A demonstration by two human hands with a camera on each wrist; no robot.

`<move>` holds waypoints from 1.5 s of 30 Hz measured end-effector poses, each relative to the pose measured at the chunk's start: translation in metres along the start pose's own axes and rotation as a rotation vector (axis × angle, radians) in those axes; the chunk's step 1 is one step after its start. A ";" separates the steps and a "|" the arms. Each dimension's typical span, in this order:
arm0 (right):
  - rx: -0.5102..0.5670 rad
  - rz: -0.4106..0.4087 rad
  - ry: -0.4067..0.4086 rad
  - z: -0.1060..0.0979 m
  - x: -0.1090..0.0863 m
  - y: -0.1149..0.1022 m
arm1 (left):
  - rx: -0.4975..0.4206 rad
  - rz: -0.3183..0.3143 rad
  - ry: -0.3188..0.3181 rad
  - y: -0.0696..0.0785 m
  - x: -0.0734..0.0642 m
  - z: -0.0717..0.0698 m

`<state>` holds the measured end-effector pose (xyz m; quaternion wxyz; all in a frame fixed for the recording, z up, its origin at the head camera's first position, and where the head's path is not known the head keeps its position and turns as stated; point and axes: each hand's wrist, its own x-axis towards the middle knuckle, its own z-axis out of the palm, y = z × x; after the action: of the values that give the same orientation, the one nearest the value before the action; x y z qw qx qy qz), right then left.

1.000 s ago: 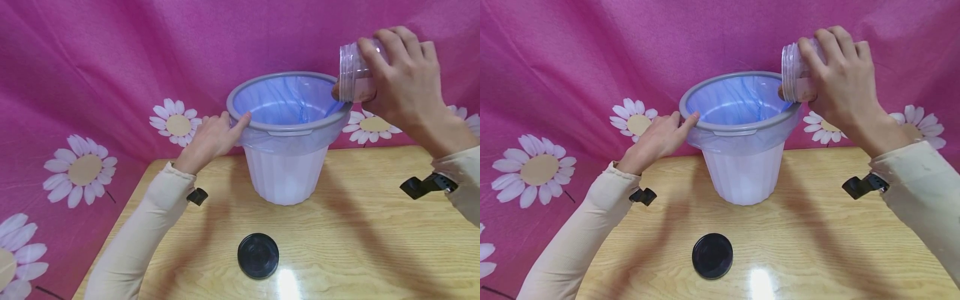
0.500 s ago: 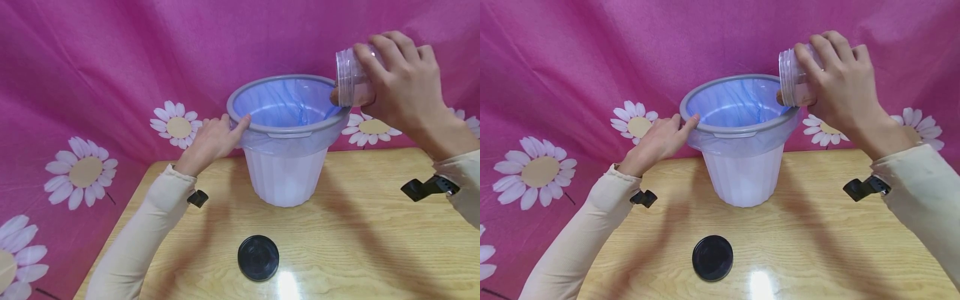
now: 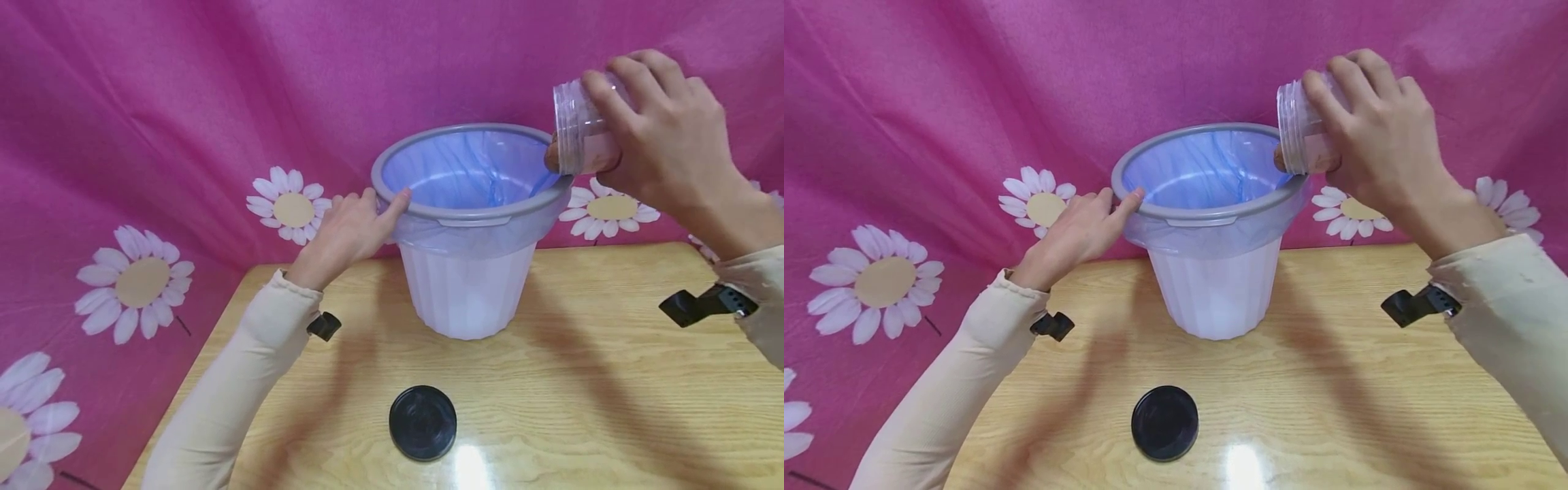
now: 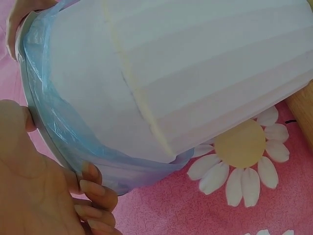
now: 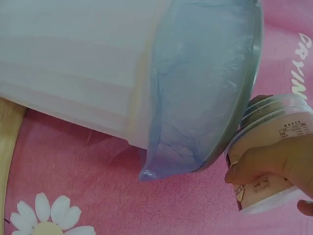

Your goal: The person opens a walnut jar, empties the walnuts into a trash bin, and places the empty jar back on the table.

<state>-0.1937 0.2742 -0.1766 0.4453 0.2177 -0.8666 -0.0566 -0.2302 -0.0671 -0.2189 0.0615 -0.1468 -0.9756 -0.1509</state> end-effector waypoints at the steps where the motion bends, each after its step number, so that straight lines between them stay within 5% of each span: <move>1: 0.021 0.020 -0.012 -0.001 0.000 -0.001 | 0.000 -0.001 0.000 0.000 0.000 0.000; 6: 0.088 0.066 -0.019 -0.003 0.003 -0.002 | -0.008 -0.003 -0.002 0.000 0.000 -0.001; 10: 0.037 0.002 0.015 -0.001 0.003 -0.002 | -0.006 -0.004 -0.008 0.000 0.000 0.000; 18: 0.065 0.034 -0.022 0.000 0.002 0.001 | 0.036 0.004 0.006 0.003 0.001 0.001; 28: 0.055 -0.070 -0.059 -0.005 0.008 0.001 | 0.049 0.013 0.019 0.004 0.001 0.002; 39: 0.007 -0.155 -0.008 -0.004 0.011 0.001 | 0.048 0.019 0.013 0.003 0.002 0.002; 45: 0.078 -0.047 -0.043 -0.003 0.009 0.003 | 0.034 0.021 0.012 0.004 0.001 0.002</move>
<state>-0.1967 0.2737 -0.1671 0.4161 0.2540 -0.8723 -0.0380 -0.2297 -0.0630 -0.2197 0.0714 -0.1550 -0.9761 -0.1345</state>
